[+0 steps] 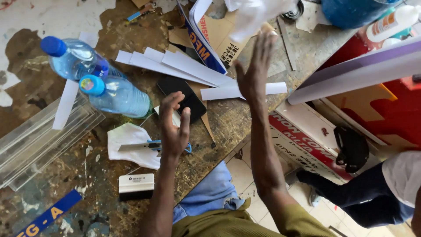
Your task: The person uses a utility knife to cut a long white strip of material and a blue strip with yellow text. They then peel the backing off a clear rectangular sheet and apply a white strip to it.
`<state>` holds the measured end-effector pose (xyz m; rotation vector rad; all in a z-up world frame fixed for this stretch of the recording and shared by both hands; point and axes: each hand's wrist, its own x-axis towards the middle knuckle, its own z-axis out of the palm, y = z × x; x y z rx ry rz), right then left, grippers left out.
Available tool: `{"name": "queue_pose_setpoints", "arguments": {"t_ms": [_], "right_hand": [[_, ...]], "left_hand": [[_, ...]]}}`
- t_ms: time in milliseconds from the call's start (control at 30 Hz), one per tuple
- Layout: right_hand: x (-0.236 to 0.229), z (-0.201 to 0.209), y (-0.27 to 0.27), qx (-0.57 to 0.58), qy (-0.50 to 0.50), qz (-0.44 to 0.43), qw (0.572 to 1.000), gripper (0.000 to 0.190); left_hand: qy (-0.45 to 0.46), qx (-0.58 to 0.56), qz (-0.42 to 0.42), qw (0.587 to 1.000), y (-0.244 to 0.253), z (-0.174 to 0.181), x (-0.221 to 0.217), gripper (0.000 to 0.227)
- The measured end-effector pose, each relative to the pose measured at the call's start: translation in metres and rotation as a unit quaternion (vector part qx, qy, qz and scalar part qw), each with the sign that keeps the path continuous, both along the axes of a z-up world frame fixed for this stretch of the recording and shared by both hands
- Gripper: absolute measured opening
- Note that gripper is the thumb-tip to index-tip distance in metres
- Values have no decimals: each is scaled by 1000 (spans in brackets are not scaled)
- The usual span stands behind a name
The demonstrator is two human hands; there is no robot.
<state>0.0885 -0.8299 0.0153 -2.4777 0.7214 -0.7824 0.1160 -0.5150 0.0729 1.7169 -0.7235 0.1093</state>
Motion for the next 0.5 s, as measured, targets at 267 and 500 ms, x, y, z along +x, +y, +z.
{"name": "queue_pose_setpoints", "arguments": {"t_ms": [267, 500], "right_hand": [[-32, -25, 63, -8, 17, 128, 992, 51], [-37, 6, 49, -3, 72, 193, 979, 46]], "left_hand": [[111, 7, -70, 991, -3, -15, -5, 23], [135, 59, -108, 983, 2, -9, -6, 21]]}}
